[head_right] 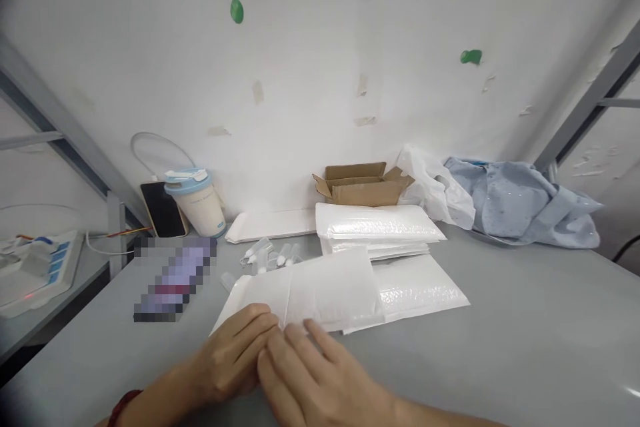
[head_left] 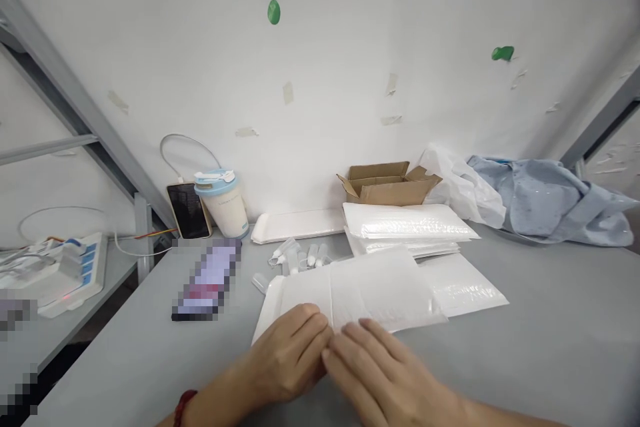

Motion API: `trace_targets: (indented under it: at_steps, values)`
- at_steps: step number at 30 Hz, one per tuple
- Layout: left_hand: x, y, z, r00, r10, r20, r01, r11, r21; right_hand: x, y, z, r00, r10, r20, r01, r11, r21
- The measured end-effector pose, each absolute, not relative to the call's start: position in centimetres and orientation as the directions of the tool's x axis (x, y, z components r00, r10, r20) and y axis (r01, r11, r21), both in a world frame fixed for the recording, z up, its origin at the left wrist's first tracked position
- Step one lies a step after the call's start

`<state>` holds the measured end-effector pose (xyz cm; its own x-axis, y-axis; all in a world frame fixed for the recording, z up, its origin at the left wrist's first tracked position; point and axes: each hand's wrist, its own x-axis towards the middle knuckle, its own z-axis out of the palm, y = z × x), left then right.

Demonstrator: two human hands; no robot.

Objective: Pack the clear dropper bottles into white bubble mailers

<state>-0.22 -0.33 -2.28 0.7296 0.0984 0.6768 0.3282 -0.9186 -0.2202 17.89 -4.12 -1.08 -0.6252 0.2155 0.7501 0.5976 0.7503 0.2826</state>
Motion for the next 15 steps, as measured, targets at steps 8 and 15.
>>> trace_targets:
  at_steps: [8,15]
  values:
    - [-1.0,0.8,-2.1,0.661,0.302,0.686,0.517,-0.847,-0.126,19.4,-1.5,-2.2,-0.658,0.544,0.521,0.746,0.566,0.351]
    - [-3.6,3.7,-0.4,-0.067,0.970,0.234,0.623,-0.142,0.769,19.8,-1.6,-2.3,-0.666,0.551,0.503,0.743,0.556,0.373]
